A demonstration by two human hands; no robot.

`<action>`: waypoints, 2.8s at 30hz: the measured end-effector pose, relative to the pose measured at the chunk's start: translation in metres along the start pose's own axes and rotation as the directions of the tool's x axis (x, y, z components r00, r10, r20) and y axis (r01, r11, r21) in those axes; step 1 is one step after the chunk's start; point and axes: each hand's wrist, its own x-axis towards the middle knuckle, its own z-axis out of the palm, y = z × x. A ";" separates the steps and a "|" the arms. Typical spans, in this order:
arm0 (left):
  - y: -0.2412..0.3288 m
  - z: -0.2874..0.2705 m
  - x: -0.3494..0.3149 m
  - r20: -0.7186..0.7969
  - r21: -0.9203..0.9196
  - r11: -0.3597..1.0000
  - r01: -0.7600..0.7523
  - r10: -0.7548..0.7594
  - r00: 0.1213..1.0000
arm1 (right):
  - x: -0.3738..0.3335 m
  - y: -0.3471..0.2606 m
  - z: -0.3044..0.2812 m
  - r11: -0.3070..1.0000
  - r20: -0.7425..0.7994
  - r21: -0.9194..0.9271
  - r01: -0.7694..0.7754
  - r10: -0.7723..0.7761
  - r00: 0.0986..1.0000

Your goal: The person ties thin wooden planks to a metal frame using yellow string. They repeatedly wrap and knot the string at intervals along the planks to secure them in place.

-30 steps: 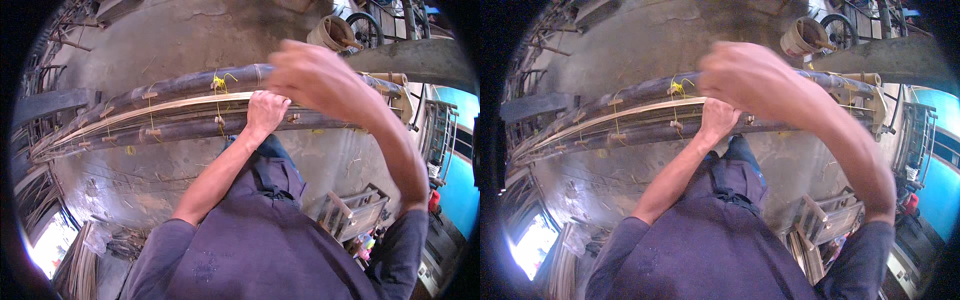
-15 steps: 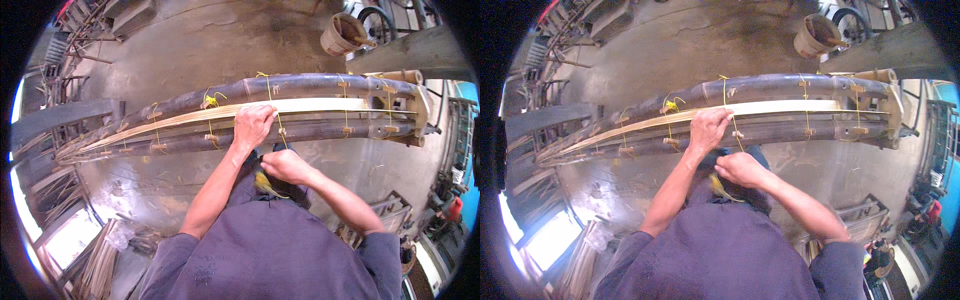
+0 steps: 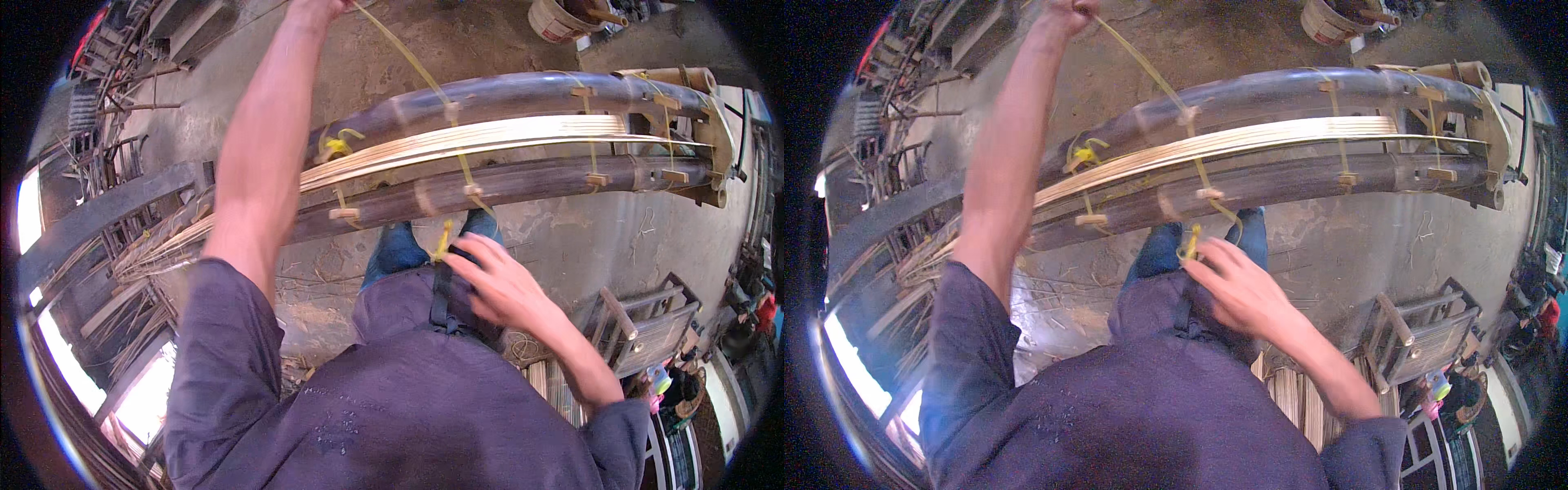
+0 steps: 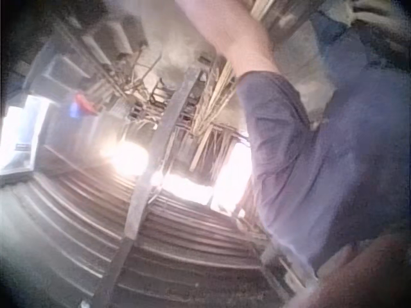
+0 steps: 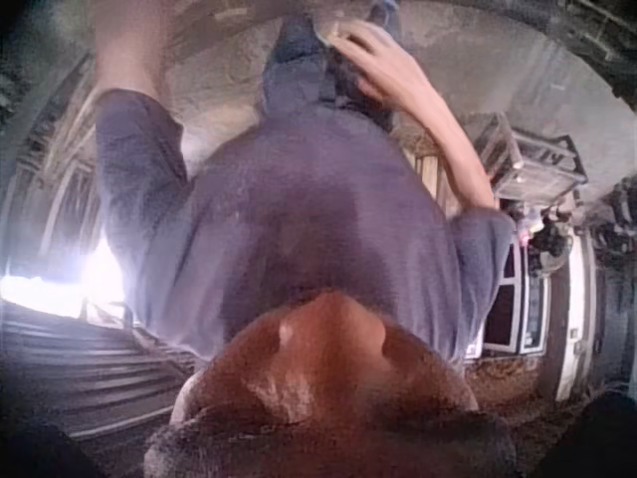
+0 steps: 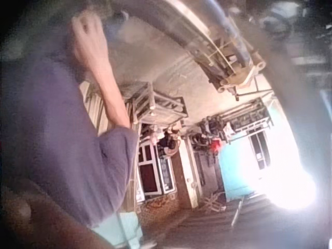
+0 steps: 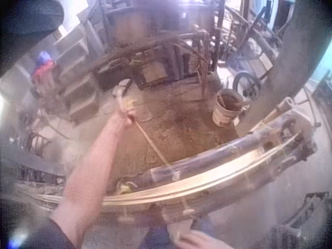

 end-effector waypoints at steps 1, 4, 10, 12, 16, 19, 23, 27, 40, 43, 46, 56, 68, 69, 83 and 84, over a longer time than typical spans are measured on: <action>0.022 0.005 0.004 -0.116 0.150 0.988 0.025 -0.007 0.993 | -0.019 -0.015 -0.003 0.994 0.030 0.034 -0.105 0.104 0.994; 0.038 0.017 -0.020 -0.272 0.610 0.783 0.122 0.062 0.960 | -0.013 -0.052 0.029 0.854 0.098 0.483 -0.195 0.169 0.981; -0.014 0.109 -0.212 0.021 0.991 0.126 -0.052 0.239 0.971 | 0.123 -0.019 0.152 0.827 -0.072 0.455 -0.331 0.404 0.912; -0.033 0.119 -0.286 0.050 0.993 0.087 -0.080 0.310 0.950 | 0.114 -0.081 0.069 0.962 -0.267 0.078 -0.260 0.271 0.925; -0.088 0.121 -0.329 0.133 0.988 -0.140 -0.069 0.520 0.844 | 0.228 -0.163 -0.047 0.793 0.098 -0.533 0.294 -0.288 0.953; -0.095 0.123 -0.318 0.081 0.996 -0.018 -0.087 0.564 0.822 | 0.315 -0.124 -0.032 0.763 -0.026 -0.333 0.554 -0.594 0.804; -0.098 0.127 -0.310 0.131 0.990 -0.040 -0.132 0.565 0.814 | 0.328 0.013 -0.004 0.789 -0.310 -0.525 -0.320 0.173 0.935; -0.097 0.129 -0.305 0.122 0.992 -0.083 -0.093 0.506 0.854 | 0.333 0.015 -0.002 0.904 -0.313 0.424 -0.063 0.212 0.926; -0.039 0.085 -0.193 -0.351 0.421 0.887 0.188 -0.032 0.936 | 0.157 -0.040 0.139 0.980 0.189 -0.195 -0.033 0.070 0.979; -0.050 0.059 -0.164 -0.399 0.368 0.879 0.303 -0.145 0.905 | 0.166 -0.044 0.136 0.991 0.119 -0.129 0.016 0.000 0.993; -0.007 0.019 -0.177 -0.328 0.763 0.597 0.247 0.028 0.944 | 0.148 -0.083 0.132 0.996 0.011 -0.072 0.057 -0.056 0.998; 0.034 -0.012 -0.400 0.040 0.994 0.089 -0.071 0.308 0.951 | 0.227 -0.170 0.174 0.974 -0.297 0.130 -0.184 0.215 0.931; -0.040 0.006 -0.417 0.107 0.994 -0.064 -0.085 0.567 0.817 | 0.412 -0.040 0.140 0.920 -0.484 -0.314 -0.235 0.057 0.873; -0.037 0.007 -0.416 0.122 0.993 -0.079 -0.093 0.569 0.813 | 0.423 -0.043 0.131 0.986 -0.437 0.110 -0.128 0.164 0.884; 0.043 -0.003 -0.319 -0.276 0.655 0.745 0.125 0.083 0.957 | 0.275 -0.106 0.148 0.901 -0.493 -0.422 0.099 -0.320 0.809; 0.028 -0.028 -0.304 -0.320 0.541 0.819 0.190 -0.009 0.948 | 0.283 -0.099 0.136 0.852 -0.530 -0.523 -0.034 -0.293 0.796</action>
